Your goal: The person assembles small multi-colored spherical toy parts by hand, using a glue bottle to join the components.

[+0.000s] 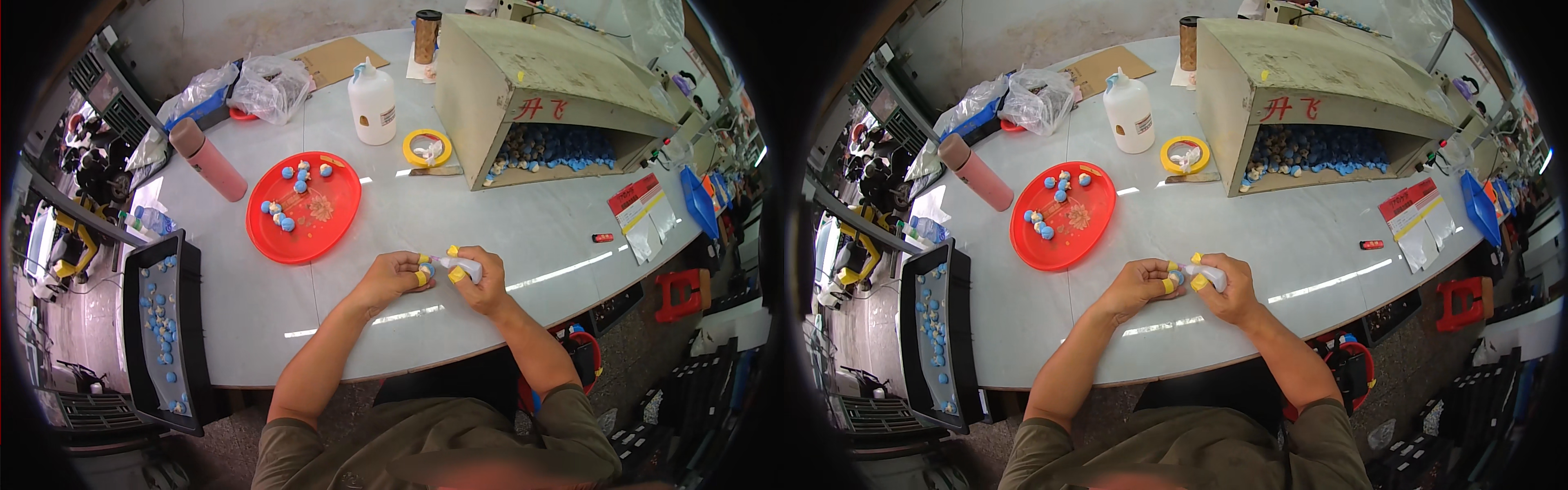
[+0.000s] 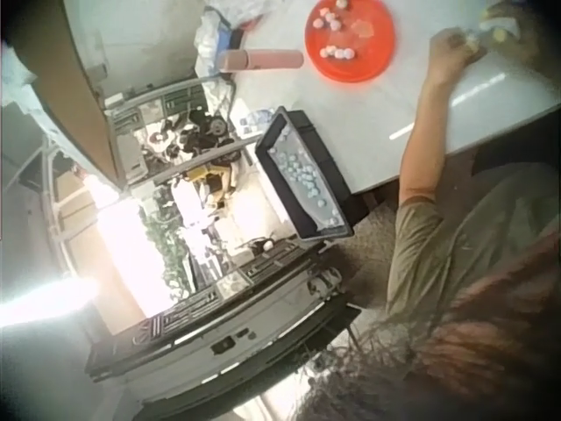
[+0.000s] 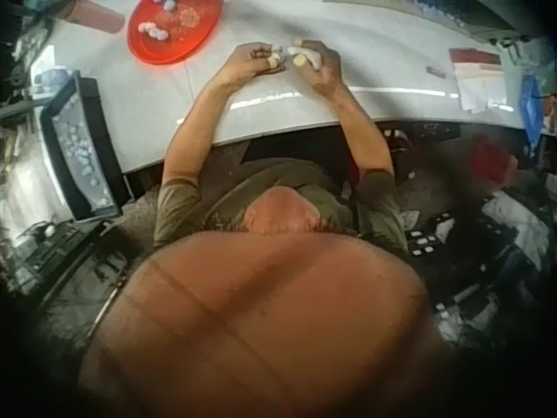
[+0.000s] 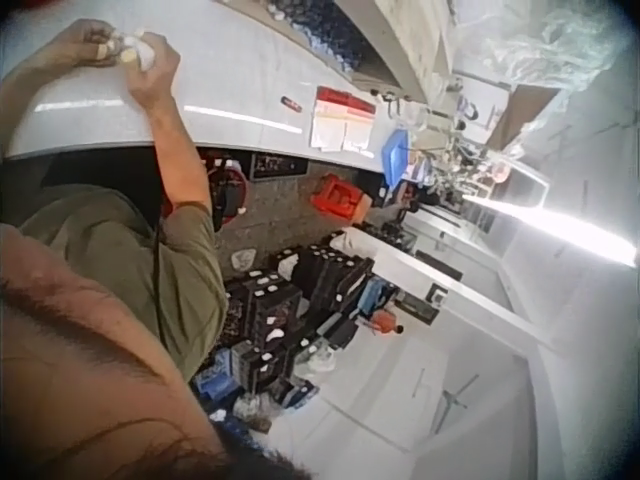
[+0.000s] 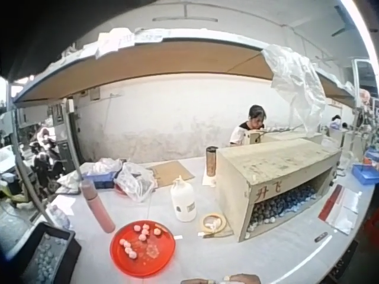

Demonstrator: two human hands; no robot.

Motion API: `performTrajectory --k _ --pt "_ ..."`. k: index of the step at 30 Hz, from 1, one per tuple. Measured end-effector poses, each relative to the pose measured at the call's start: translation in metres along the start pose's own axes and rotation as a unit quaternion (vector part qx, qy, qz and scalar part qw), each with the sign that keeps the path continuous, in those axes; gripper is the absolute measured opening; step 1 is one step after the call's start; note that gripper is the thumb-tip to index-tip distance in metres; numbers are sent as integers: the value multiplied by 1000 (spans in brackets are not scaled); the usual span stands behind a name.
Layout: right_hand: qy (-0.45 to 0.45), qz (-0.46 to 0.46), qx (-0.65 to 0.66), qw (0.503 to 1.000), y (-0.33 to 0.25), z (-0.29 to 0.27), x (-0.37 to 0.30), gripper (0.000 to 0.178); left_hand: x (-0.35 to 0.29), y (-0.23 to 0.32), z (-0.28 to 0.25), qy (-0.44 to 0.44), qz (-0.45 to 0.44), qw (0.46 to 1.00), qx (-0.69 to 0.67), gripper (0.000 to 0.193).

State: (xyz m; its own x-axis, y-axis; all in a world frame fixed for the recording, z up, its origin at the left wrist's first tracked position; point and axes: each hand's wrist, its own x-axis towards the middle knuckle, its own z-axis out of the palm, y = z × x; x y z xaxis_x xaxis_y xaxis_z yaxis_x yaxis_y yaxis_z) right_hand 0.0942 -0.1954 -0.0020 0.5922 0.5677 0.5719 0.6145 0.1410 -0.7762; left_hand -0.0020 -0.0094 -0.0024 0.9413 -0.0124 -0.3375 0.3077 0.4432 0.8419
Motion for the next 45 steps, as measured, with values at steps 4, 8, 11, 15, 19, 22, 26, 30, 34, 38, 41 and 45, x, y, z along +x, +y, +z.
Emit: performTrajectory --k 4,8,11,15,19,22,26,30,34,38,41,45 --pt "-22 -13 -14 1000 1 -3 -1 20 -1 3 2 3 -9 1000 29 35" --pt "-16 -26 -18 999 2 -1 0 18 0 3 2 -6 -13 999 47 35" --pt "-19 -23 -25 999 4 -1 -2 18 -1 4 3 -1 -17 998 58 35" --pt "-29 -16 -36 999 1 -2 -1 18 0 2 2 -5 -19 998 57 36" --pt "-38 -18 -43 998 0 -1 1 18 -1 2 3 -11 -17 998 55 36" --pt "-31 -37 -44 998 3 1 2 18 -1 4 4 -12 -14 998 60 36" --pt "-25 -68 -73 995 4 2 3 18 -2 6 4 -12 -16 998 62 36" --pt "-7 -106 -118 987 3 2 2 17 0 2 3 1 -14 999 37 35" --pt "-20 -123 -151 981 1 2 2 18 1 1 3 11 -6 1000 22 33" --pt "-24 -151 -177 972 -3 3 3 18 2 -1 1 27 -12 1000 5 34" --pt "-26 -158 -192 968 -4 2 3 18 1 1 2 33 -17 999 -1 35" --pt "-40 -156 -201 966 -5 2 3 17 2 -1 0 38 -20 999 11 32"
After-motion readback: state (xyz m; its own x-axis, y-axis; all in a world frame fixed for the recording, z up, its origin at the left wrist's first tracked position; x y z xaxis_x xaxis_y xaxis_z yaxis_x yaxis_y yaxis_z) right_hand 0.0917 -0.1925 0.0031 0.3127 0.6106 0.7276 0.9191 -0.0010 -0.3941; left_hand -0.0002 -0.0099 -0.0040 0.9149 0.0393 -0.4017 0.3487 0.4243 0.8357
